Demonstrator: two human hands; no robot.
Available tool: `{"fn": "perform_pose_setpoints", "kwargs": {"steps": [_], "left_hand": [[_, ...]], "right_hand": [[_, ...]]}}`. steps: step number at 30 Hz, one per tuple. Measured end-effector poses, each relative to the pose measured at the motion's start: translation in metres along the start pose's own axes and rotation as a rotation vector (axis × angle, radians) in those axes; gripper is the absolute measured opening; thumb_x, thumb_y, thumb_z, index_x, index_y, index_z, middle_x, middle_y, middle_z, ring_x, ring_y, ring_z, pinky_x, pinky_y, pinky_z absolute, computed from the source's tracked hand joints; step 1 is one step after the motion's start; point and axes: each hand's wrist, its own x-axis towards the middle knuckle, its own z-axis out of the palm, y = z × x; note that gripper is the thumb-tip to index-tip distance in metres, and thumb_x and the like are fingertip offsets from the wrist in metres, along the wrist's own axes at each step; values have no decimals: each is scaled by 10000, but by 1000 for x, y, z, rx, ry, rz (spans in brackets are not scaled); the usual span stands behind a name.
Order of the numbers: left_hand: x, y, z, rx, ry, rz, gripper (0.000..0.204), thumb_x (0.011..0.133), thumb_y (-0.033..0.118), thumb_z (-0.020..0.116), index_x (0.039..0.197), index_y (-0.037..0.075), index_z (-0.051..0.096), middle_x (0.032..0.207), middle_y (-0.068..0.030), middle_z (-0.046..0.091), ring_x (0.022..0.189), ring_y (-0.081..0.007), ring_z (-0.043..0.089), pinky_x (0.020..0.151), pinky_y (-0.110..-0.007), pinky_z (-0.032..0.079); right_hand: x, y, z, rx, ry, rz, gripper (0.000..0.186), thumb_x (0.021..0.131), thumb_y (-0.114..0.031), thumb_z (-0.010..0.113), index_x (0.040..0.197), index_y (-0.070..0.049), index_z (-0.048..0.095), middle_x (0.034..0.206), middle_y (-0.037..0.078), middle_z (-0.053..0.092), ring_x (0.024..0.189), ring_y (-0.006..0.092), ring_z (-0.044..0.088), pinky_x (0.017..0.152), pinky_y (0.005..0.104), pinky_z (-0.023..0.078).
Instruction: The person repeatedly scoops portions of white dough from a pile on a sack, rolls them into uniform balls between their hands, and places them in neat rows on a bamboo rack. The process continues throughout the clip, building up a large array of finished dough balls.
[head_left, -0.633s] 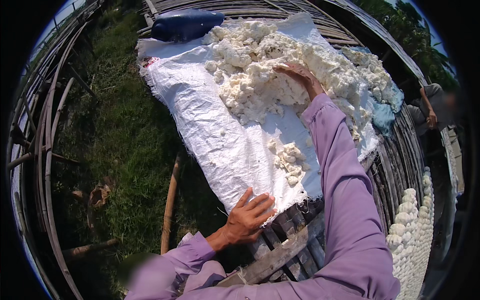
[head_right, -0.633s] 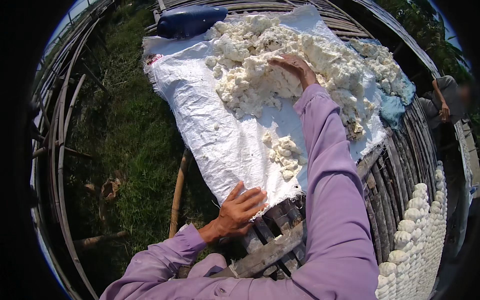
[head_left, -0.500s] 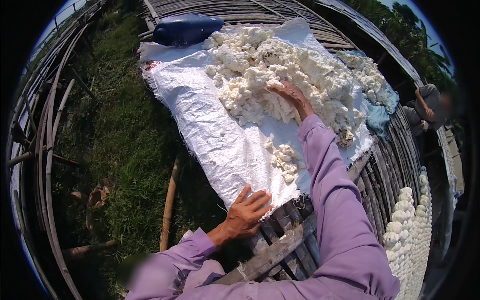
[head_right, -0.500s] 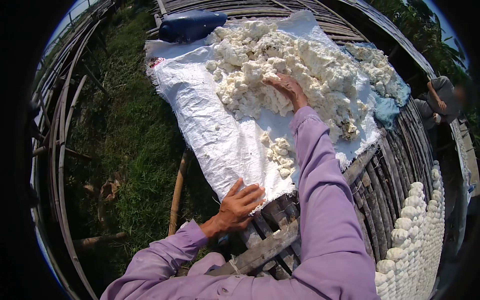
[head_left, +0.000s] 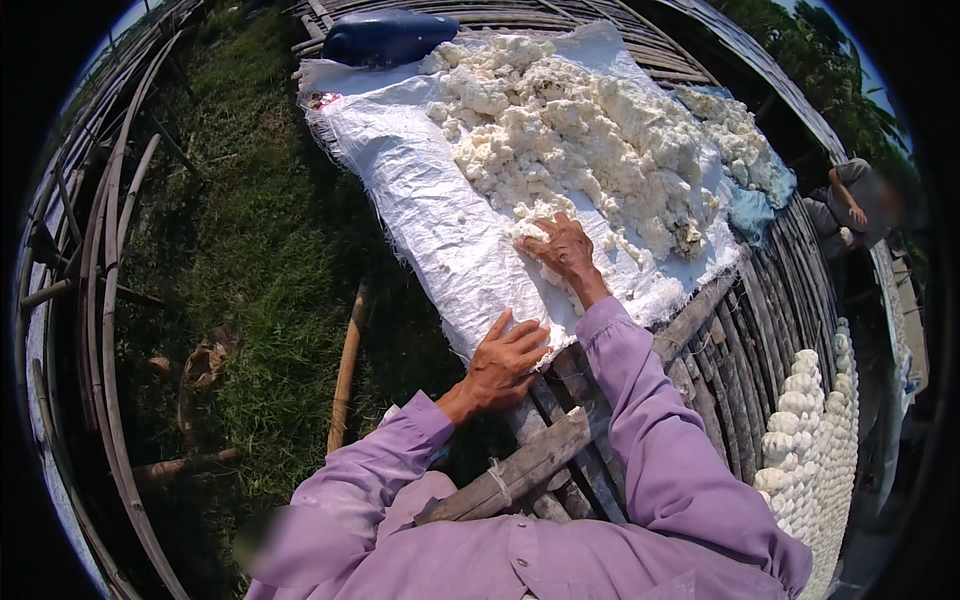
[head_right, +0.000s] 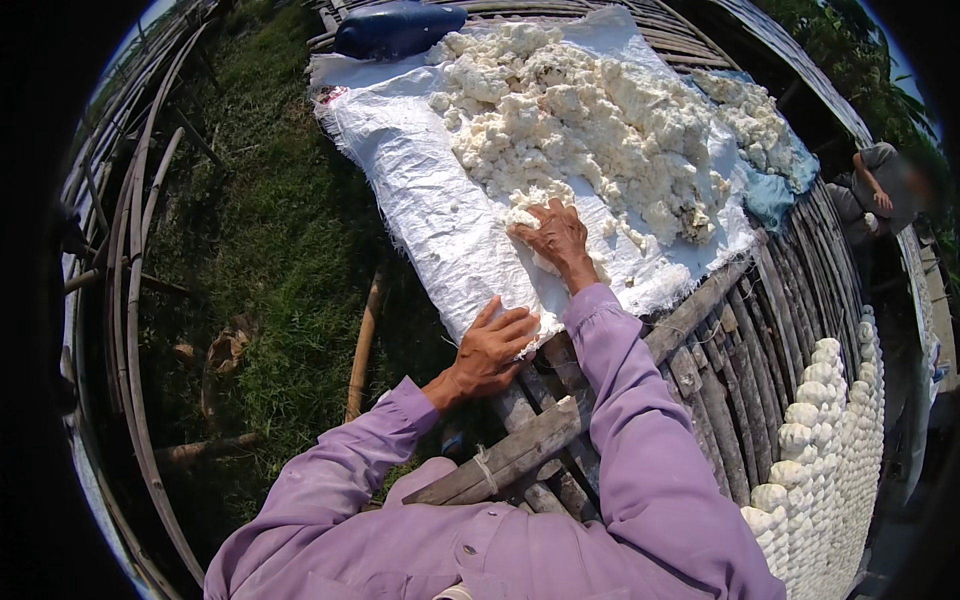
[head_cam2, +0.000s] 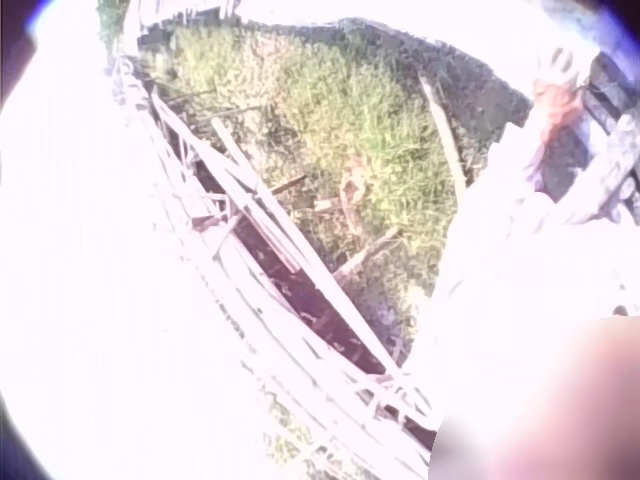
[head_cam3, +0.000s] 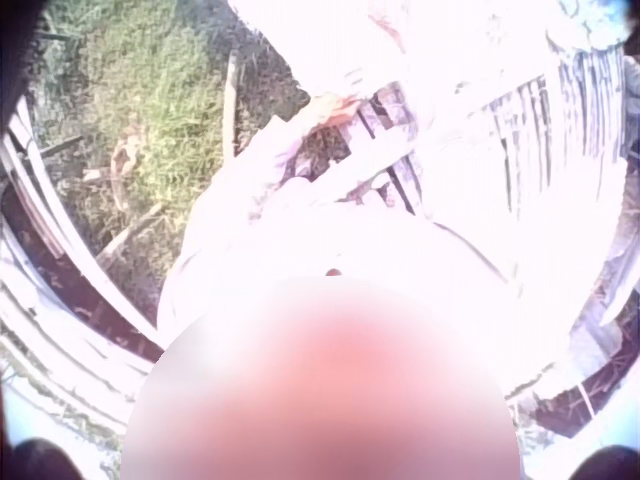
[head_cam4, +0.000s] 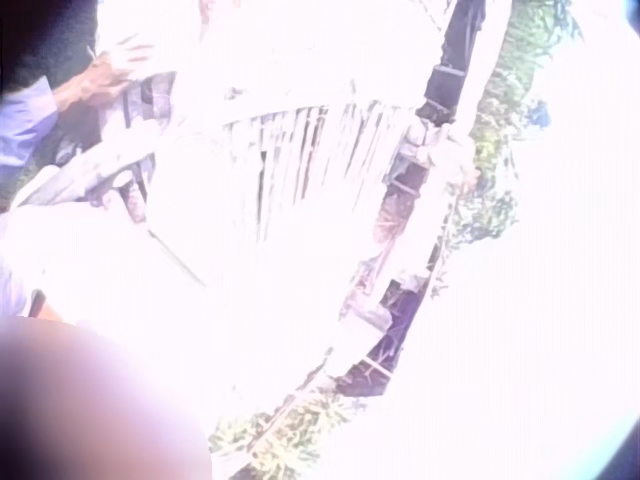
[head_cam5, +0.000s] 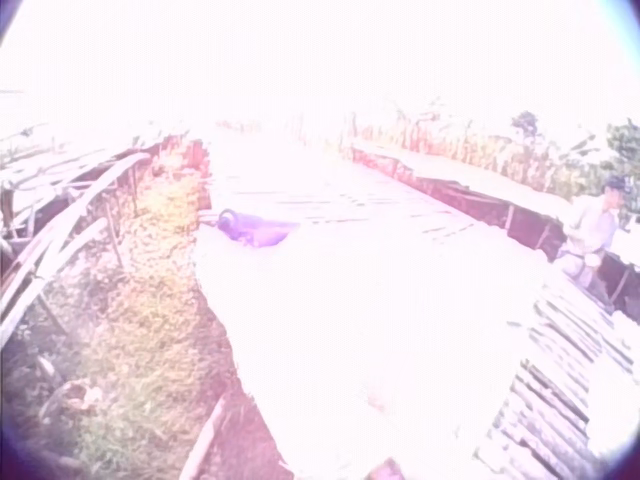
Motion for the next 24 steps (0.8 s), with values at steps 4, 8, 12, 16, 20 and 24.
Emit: {"fn": "perform_pose_setpoints", "kwargs": {"steps": [4, 8, 12, 16, 20, 24], "left_hand": [[-1, 3, -4, -8, -38, 2, 365, 894, 272, 704, 1210, 90, 686, 1336, -107, 625, 1341, -273, 522, 1203, -572, 272], [22, -7, -26, -582, -34, -319, 614, 999, 454, 587, 1461, 55, 516, 1443, -177, 562, 1366, -326, 505, 1167, -446, 347], [101, -45, -46, -1318, 254, -725, 932, 964, 668, 520, 1575, 8, 279, 1528, -250, 426, 1357, -373, 495, 1162, -475, 337], [156, -73, -21, -1896, 394, -726, 1077, 811, 783, 637, 1551, 61, 334, 1464, -247, 489, 1311, -428, 535, 1040, -658, 441], [163, -87, -2, -2005, 413, -673, 1011, 787, 762, 686, 1505, 107, 408, 1400, -232, 557, 1288, -422, 559, 998, -704, 462], [169, -87, -3, -2023, 390, -638, 911, 814, 759, 662, 1424, 106, 485, 1348, -163, 598, 1259, -376, 587, 994, -612, 515]], "right_hand": [[-26, -8, 7, -111, 121, -100, 531, 800, -564, 750, 1170, -183, 761, 1138, 107, 619, 1076, 331, 584, 905, 439, 522], [1, 8, -29, 599, -15, 114, 509, 828, -485, 790, 1155, -96, 760, 1153, 88, 693, 992, 223, 626, 850, 372, 523], [13, 4, -66, 1060, 75, 382, 674, 838, -530, 791, 1283, -36, 685, 1021, 84, 725, 846, 163, 637, 744, 319, 530], [-15, -35, -104, 835, -137, 238, 810, 910, -676, 631, 1414, -43, 589, 1163, 158, 719, 1049, 290, 695, 901, 388, 543], [-10, -57, -164, 564, 77, 157, 644, 969, -633, 581, 1259, -70, 704, 761, 29, 602, 659, 145, 546, 577, 315, 463], [9, -56, -145, 452, 717, -41, 543, 966, -573, 605, 1131, -76, 748, 980, 126, 711, 953, 295, 639, 843, 398, 513]]}}
